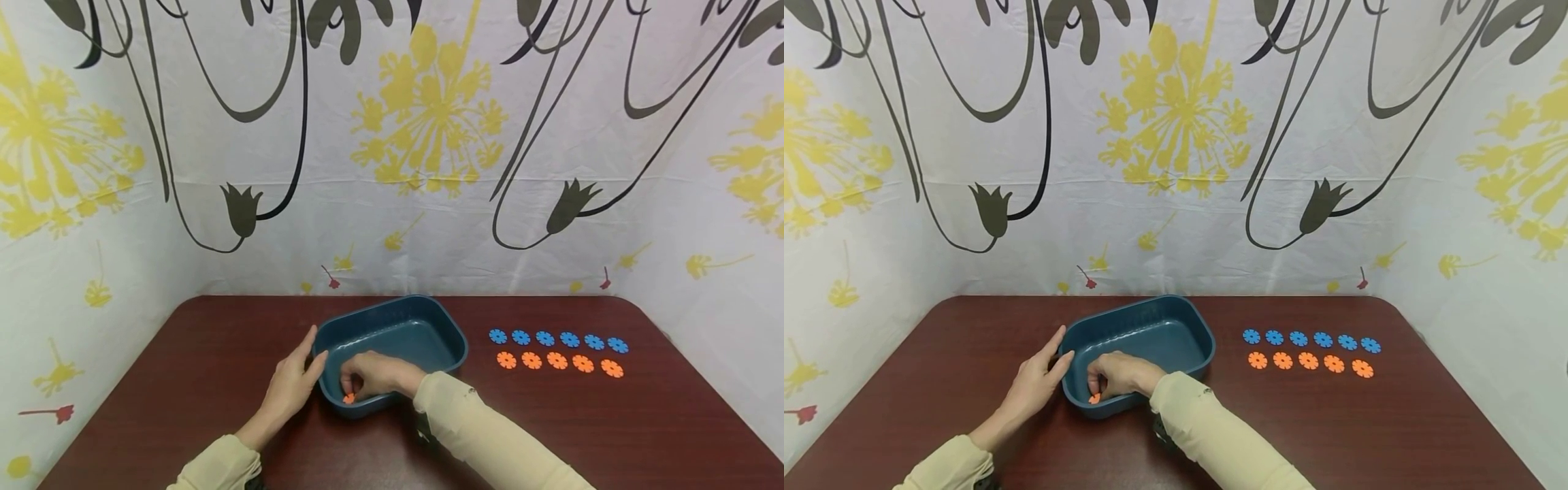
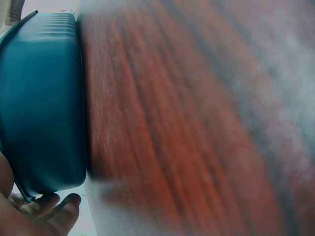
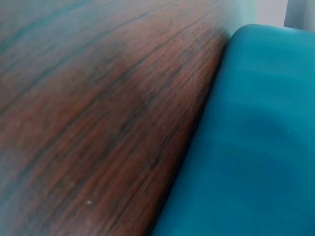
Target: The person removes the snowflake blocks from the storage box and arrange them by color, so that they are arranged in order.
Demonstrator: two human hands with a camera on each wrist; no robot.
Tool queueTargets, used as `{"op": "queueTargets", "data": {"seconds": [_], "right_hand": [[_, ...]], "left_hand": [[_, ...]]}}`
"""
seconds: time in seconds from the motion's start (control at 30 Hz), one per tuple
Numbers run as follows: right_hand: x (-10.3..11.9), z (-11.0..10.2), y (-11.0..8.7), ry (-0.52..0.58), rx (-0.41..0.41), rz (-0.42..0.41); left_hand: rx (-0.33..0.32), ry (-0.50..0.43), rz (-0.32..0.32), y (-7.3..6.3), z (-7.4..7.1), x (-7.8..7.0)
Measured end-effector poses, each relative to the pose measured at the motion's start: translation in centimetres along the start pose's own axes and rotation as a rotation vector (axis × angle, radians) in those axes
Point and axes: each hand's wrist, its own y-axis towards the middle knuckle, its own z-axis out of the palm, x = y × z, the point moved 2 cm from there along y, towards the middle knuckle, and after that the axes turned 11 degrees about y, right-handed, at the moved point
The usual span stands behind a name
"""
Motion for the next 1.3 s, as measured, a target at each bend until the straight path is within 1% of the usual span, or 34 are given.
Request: {"op": "queueTargets", "data": {"seconds": [0.27,0.5,0.73,0.97,1.3], "right_hand": [[0.0,0.0,0.0,0.033,0.001,0.003],[0.1,0.0,-0.1,0.028,-0.012,-0.016],[-0.1,-0.2,-0.3,0.140,-0.021,-0.017],[-0.8,-0.6,-0.6,0.212,-0.078,-0.002],[-1.6,-1.5,-1.6,0.323,-0.157,0.025]], "left_hand": [[-0.006,0.001,0.001,0.0,0.0,0.0],[-0.013,-0.008,0.009,0.0,0.0,0.1],[-0.018,-0.006,0.005,0.1,0.0,0.1],[-0.012,-0.008,-0.001,0.1,0.1,0.0],[-0.006,-0.009,-0.010,0.1,0.1,0.1]]}}
